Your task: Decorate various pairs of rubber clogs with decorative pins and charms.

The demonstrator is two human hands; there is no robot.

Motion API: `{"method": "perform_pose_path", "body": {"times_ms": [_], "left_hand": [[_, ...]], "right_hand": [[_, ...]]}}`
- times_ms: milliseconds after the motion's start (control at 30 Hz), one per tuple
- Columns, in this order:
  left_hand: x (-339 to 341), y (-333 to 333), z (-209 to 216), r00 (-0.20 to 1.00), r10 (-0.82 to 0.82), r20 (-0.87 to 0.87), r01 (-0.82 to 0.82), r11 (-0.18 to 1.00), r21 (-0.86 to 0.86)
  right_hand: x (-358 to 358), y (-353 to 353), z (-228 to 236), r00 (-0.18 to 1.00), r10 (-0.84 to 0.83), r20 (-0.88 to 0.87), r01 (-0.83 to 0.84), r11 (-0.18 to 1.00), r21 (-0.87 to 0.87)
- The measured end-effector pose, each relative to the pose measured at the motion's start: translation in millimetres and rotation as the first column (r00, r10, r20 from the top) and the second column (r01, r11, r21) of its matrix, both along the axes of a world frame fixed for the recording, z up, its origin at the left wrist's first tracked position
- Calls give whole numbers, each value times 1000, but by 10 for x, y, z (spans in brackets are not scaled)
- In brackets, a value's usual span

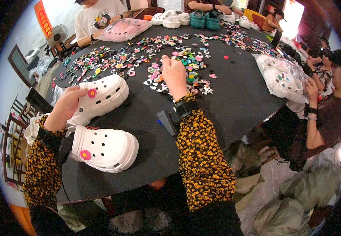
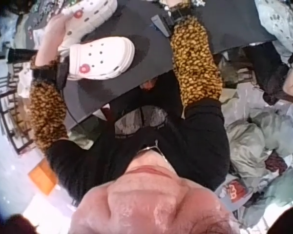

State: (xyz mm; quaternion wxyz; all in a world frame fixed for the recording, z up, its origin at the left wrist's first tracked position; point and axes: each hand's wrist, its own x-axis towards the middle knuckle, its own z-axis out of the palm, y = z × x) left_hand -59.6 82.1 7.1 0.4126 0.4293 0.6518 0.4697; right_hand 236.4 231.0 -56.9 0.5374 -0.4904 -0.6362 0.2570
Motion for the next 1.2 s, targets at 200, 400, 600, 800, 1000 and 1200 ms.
{"method": "perform_pose_path", "body": {"times_ms": [200,400,600,800,1000,1200], "left_hand": [[143,-234,69,928,-215,-305,200,977,-79],[125,-489,21,819,-298,-490,334,942,-15],[102,-563,-236,779,-181,-600,384,894,229],[130,-602,-172,764,-185,-618,320,940,114],[123,-572,-329,869,-49,-493,257,895,364],[241,-591,-273,981,-93,-171,160,884,439]], "right_hand": [[-60,-77,85,962,156,-226,-205,955,-216],[-206,-170,133,975,207,-85,-219,961,-169],[-278,-135,25,962,266,-62,-272,951,-144],[-271,-137,48,961,275,-1,-275,959,-63],[-273,-177,53,982,166,91,-166,986,-7],[-348,-253,1,901,381,209,-389,921,0]]}}
